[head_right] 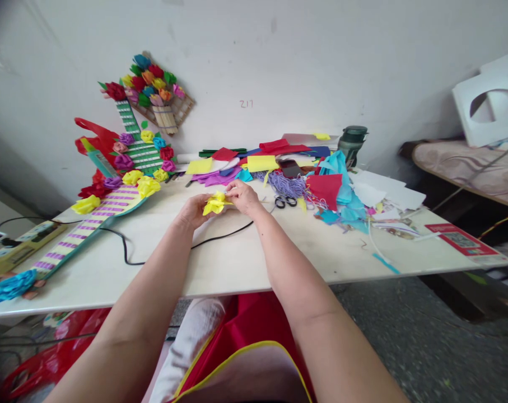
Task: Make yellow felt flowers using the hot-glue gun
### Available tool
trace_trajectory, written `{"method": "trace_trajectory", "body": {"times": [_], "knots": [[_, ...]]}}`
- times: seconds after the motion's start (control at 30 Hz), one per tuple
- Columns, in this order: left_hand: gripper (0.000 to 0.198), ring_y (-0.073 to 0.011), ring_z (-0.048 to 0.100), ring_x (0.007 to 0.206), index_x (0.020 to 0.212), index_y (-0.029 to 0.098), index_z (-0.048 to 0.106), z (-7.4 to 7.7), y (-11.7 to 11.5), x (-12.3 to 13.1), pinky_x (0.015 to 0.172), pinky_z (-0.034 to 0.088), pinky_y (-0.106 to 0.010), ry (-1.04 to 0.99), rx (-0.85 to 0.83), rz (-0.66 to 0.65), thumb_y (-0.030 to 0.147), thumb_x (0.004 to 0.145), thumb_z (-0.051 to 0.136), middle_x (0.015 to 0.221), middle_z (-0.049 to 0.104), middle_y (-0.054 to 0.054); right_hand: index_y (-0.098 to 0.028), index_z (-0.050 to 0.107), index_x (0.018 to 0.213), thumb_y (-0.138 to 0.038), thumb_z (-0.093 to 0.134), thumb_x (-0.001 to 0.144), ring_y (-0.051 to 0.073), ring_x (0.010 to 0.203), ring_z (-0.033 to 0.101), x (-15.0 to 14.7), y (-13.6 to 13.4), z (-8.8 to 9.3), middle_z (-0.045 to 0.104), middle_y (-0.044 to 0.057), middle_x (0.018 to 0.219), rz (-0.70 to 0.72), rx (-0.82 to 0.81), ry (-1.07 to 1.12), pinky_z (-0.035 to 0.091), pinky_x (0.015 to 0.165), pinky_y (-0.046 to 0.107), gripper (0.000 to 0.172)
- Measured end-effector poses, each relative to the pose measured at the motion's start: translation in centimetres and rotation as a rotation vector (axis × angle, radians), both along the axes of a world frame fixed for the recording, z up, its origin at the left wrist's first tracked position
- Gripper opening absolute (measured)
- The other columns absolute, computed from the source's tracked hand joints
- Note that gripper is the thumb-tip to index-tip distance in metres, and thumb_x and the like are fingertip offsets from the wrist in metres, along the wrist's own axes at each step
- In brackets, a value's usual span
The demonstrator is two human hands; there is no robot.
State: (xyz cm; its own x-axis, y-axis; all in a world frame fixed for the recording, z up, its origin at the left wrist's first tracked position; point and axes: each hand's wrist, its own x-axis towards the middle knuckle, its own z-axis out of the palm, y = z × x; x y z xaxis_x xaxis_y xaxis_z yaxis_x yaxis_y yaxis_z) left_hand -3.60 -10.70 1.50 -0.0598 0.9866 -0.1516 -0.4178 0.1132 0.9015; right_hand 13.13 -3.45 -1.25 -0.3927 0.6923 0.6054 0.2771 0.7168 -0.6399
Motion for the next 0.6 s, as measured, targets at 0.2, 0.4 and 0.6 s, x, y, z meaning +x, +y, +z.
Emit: {"method": "trace_trajectory", "body": {"times": [0.2, 0.4, 0.6], "knots": [[0.007, -0.0147, 0.057, 0.052, 0.067, 0.014, 0.06, -0.4, 0.5, -0.2, 0.05, 0.048, -0.027, 0.063, 0.079, -0.006, 0.016, 0.063, 0.066, 0.06, 0.061, -0.003, -0.023, 0.079, 0.08, -0.015, 0.068, 0.079, 0.016, 0.088, 0.063, -0.4, -0.2, -0.3, 0.068, 0.003, 0.106, -0.061, 0.024, -0.037, 0.05, 0.082, 0.028, 0.014], [0.016, -0.0111, 0.055, 0.05, 0.067, 0.014, 0.061, -1.2, 0.8, -0.4, 0.048, 0.042, -0.022, 0.152, 0.216, 0.014, 0.02, 0.058, 0.072, 0.058, 0.059, 0.001, -0.022, 0.079, 0.077, -0.011, 0.068, 0.075, 0.017, 0.087, 0.065, -0.1, 0.4, -0.4, 0.069, 0.005, 0.098, 0.012, -0.023, 0.005, 0.052, 0.08, 0.031, 0.016], [0.017, -0.0108, 0.056, 0.05, 0.069, 0.014, 0.064, -1.4, 0.8, -0.7, 0.048, 0.038, -0.021, 0.207, 0.258, -0.034, 0.022, 0.057, 0.075, 0.059, 0.062, 0.0, -0.023, 0.081, 0.082, -0.013, 0.07, 0.074, 0.016, 0.088, 0.066, 1.0, 0.7, -0.2, 0.071, 0.005, 0.091, 0.154, -0.044, 0.042, 0.053, 0.084, 0.032, 0.016]]}}
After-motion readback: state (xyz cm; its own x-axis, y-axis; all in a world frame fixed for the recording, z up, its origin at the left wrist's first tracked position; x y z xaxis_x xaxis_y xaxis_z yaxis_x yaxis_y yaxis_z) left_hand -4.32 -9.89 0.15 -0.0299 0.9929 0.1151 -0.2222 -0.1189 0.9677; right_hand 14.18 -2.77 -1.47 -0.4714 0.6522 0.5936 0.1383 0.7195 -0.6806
